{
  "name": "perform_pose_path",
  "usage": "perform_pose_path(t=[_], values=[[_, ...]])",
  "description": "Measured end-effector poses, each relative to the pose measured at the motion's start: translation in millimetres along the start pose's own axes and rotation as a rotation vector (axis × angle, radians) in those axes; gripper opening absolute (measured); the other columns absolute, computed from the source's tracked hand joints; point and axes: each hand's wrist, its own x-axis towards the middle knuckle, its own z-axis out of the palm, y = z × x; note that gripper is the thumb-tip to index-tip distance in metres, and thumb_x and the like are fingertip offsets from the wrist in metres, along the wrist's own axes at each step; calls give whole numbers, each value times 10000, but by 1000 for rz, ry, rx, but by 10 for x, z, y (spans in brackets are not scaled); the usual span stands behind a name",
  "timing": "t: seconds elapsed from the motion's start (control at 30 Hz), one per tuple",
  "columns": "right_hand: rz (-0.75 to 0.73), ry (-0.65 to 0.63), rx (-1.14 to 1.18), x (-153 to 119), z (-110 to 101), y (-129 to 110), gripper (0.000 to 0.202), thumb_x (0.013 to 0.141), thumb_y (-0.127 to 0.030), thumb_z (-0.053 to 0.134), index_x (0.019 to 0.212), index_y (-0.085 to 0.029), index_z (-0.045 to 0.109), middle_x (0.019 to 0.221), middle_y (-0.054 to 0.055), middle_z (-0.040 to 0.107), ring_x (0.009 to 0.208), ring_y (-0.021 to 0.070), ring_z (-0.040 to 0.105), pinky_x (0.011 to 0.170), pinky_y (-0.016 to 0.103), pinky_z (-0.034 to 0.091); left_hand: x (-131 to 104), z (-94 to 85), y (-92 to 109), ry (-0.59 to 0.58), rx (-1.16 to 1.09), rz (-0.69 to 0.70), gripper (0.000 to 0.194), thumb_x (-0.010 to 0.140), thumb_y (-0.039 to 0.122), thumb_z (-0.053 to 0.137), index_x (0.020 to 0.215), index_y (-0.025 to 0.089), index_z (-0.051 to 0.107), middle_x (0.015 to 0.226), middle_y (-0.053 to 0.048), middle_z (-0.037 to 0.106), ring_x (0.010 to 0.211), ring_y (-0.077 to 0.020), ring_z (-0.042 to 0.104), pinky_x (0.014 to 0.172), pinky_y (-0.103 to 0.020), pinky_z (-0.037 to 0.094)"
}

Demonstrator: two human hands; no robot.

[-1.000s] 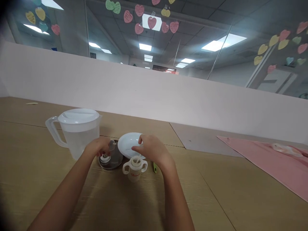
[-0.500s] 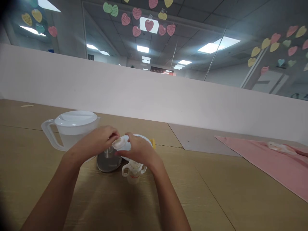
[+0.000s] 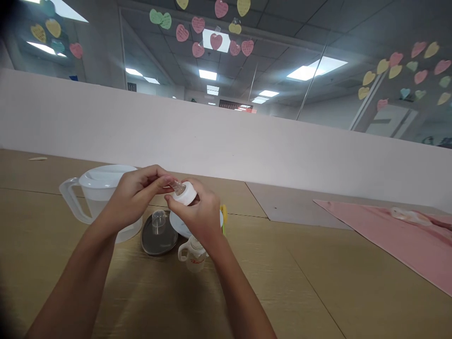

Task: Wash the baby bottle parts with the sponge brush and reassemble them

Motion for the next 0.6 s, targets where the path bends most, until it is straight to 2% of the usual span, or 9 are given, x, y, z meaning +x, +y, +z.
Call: perform_pose_path(t=[0.17, 0.3, 0.37, 0.47, 0.53, 0.6], values=[[-156, 94, 13, -25, 17, -51, 236, 679, -311, 665, 884, -196, 637, 834, 19, 680, 702, 134, 606, 587, 232, 489, 21, 19, -12, 42, -256, -82, 278, 805, 420, 562, 802, 149, 625, 811, -33, 684, 790, -142, 647, 750, -275, 551], [-230, 122, -6, -60, -24, -59, 269, 691, -326, 662, 926, -201, 628, 885, 31, 682, 744, 145, 620, 629, 253, 506, 41, 26, -35, 8, -346, -110, 288, 798, 427, 575, 798, 146, 636, 830, -48, 696, 780, -151, 659, 734, -277, 555], [-260, 146, -95, -50, -56, -37, 247, 705, -345, 648, 906, -202, 632, 858, 29, 681, 741, 148, 616, 652, 261, 499, 28, 43, -19, 4, -295, -83, 286, 801, 419, 573, 814, 145, 652, 845, -54, 702, 808, -161, 657, 748, -284, 546], [-288, 165, -285, -3, -109, 72, 208, 734, -373, 620, 842, -196, 637, 807, 32, 676, 739, 150, 603, 687, 259, 468, -7, 102, 19, 51, -106, -1, 270, 806, 399, 566, 831, 153, 676, 845, -46, 710, 834, -174, 645, 751, -275, 523], [-249, 157, -376, 15, -142, 196, 224, 762, -397, 587, 832, -189, 635, 799, 40, 671, 750, 150, 600, 683, 249, 448, -19, 168, 31, 51, 50, 34, 249, 817, 384, 551, 833, 177, 689, 834, -23, 714, 803, -167, 640, 722, -254, 503], [-170, 145, -450, -10, -170, 345, 246, 793, -410, 547, 855, -188, 634, 796, 42, 666, 744, 148, 598, 668, 242, 435, -11, 249, 13, -6, 196, 43, 237, 836, 372, 524, 838, 207, 695, 839, 2, 715, 783, -161, 636, 716, -250, 484]])
